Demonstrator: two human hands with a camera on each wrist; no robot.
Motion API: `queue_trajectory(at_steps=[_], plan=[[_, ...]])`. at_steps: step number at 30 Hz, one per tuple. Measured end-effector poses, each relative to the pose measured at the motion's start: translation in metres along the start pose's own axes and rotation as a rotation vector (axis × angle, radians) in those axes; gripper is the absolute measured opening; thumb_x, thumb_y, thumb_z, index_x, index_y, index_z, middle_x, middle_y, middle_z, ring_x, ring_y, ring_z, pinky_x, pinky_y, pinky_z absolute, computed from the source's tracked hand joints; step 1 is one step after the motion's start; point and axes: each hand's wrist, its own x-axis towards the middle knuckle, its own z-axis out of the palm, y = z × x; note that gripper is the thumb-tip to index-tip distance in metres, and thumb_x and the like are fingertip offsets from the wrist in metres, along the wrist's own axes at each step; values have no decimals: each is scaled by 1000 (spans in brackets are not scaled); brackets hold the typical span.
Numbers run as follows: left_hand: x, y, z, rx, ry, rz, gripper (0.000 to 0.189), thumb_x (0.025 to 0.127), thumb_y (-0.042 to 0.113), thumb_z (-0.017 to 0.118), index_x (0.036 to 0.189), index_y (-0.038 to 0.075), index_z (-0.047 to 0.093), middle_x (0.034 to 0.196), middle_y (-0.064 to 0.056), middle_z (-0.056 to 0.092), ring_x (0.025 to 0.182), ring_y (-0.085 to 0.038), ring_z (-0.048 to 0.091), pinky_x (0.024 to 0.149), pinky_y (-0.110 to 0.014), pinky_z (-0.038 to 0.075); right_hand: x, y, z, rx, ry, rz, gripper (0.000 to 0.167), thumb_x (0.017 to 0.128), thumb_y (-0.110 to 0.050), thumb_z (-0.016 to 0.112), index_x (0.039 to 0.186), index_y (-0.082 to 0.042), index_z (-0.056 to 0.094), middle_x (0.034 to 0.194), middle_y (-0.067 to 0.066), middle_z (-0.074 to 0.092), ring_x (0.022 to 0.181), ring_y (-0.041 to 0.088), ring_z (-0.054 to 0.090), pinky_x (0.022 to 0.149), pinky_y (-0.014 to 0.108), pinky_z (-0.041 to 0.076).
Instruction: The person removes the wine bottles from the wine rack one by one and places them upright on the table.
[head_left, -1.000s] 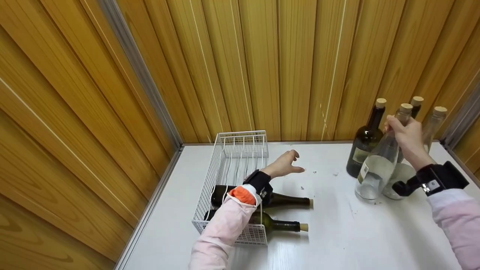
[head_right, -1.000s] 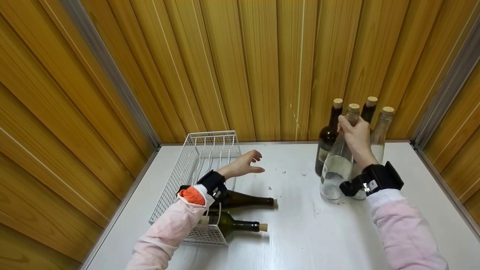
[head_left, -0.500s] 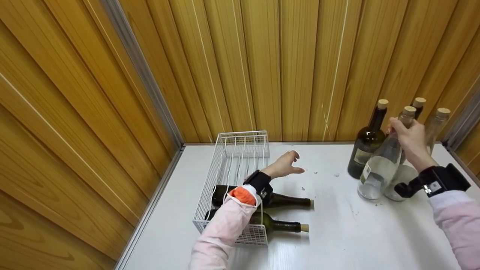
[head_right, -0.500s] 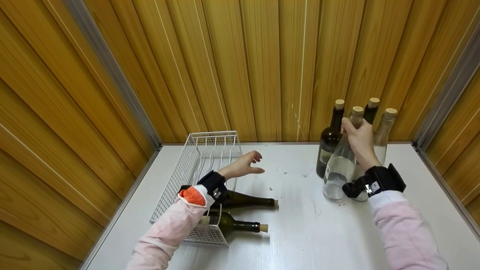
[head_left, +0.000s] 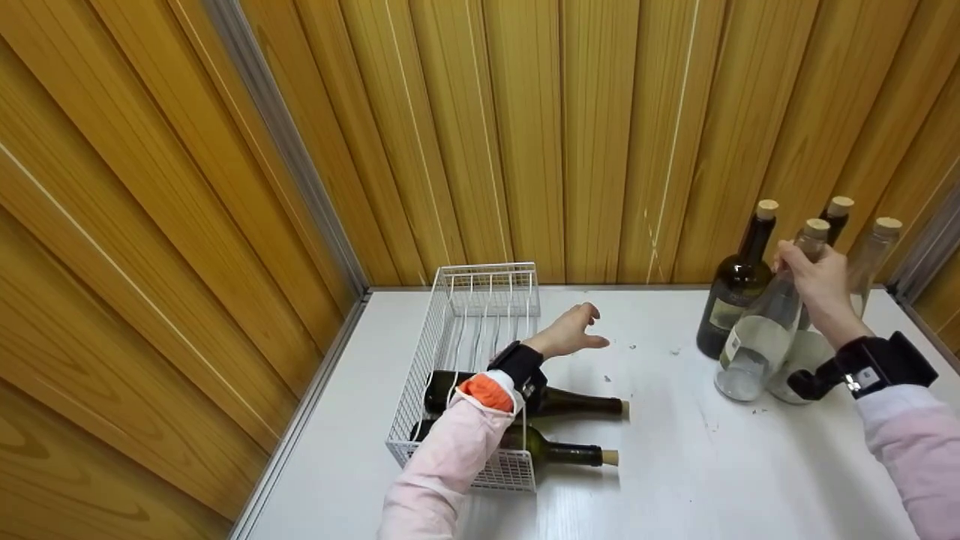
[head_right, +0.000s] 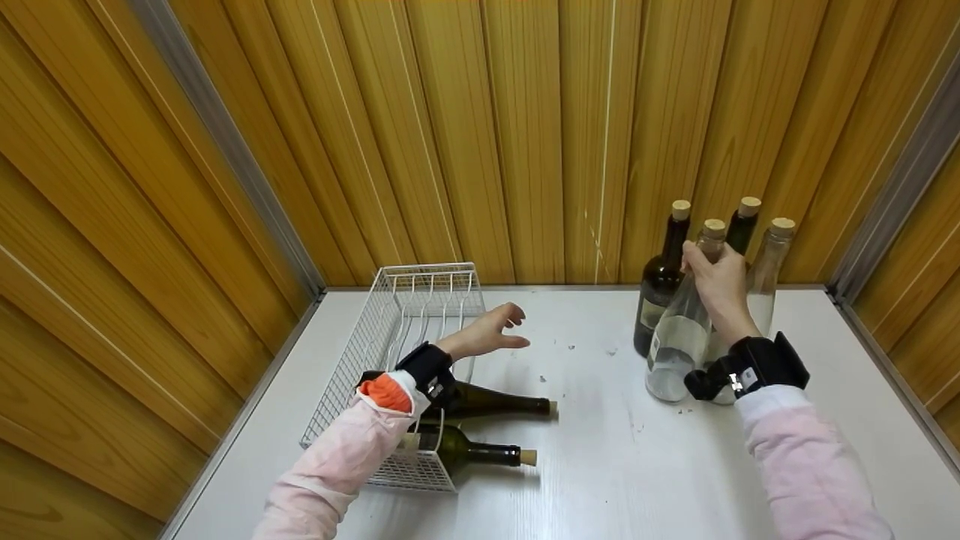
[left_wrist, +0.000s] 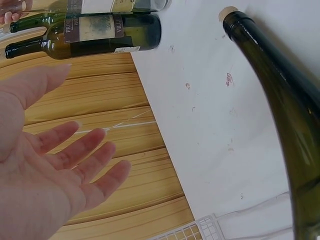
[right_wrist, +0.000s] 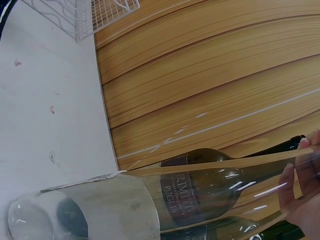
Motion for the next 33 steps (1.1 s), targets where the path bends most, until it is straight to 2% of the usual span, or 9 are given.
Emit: queue_trajectory(at_steps=[2, 7, 10, 13, 18, 21, 22, 25, 33], plan=[[1, -4, 1, -31, -16, -2, 46, 78, 37, 69, 106, 8, 48, 95, -2, 52, 90, -12, 50, 75, -20, 38, 0, 2, -1, -4, 13, 6, 17, 87, -10, 60, 76, 3, 57, 63, 5, 56, 60, 11, 52, 56, 17, 42], [-31, 50, -33, -24, -26, -68, 39, 81, 15, 68, 108, -3, 48, 100, -13, 53, 95, -20, 50, 80, -22, 38, 0, 3, -2, -40, 14, 15, 18, 87, -10, 60, 75, 3, 57, 63, 5, 56, 60, 11, 51, 56, 16, 42], [-38, 62, -41, -12, -23, -69, 38, 81, 13, 67, 108, -4, 48, 100, -13, 53, 95, -20, 50, 80, -22, 38, -2, 1, -3, -69, -3, 15, 16, 88, -11, 58, 75, -1, 59, 63, 2, 57, 61, 10, 51, 56, 16, 41], [-34, 55, -38, -33, -47, -80, 39, 81, 16, 68, 109, -2, 48, 100, -11, 53, 95, -19, 50, 80, -22, 38, -3, 1, -2, -81, -8, 33, 14, 89, -11, 58, 77, -4, 60, 65, 2, 57, 62, 10, 52, 57, 15, 42], [-17, 25, -19, -43, -57, -61, 44, 79, 31, 70, 108, 6, 49, 96, -4, 51, 91, -13, 50, 77, -19, 37, -3, 3, -1, -97, -6, 59, 10, 88, -12, 59, 84, -3, 59, 68, 0, 59, 64, 8, 53, 58, 14, 43], [-21, 29, -23, -51, -54, -69, 43, 80, 27, 69, 110, 4, 48, 99, -7, 51, 92, -16, 50, 78, -21, 38, -2, 5, 1, -103, -7, 61, 11, 88, -13, 59, 87, -2, 59, 70, -1, 60, 65, 8, 54, 59, 14, 43], [-28, 41, -32, -50, -72, -101, 43, 80, 20, 70, 111, 1, 48, 101, -10, 51, 95, -19, 50, 80, -23, 38, -2, 5, 1, -118, -6, 59, 11, 88, -13, 59, 88, -3, 59, 71, -1, 60, 66, 8, 54, 60, 14, 43], [-37, 52, -41, -48, -54, -80, 38, 82, 13, 67, 110, -2, 47, 102, -14, 51, 95, -20, 49, 79, -22, 38, -1, 5, 2, -132, -14, 54, 10, 88, -14, 59, 87, -5, 61, 72, -2, 62, 67, 8, 54, 61, 15, 42], [-33, 55, -47, -37, -7, -49, 35, 84, 13, 64, 110, -3, 47, 103, -12, 52, 96, -20, 50, 79, -20, 37, -1, -11, -1, -492, -10, -28, 30, 88, -22, 60, 114, -16, 48, 99, -11, 55, 86, 5, 48, 67, 14, 38]])
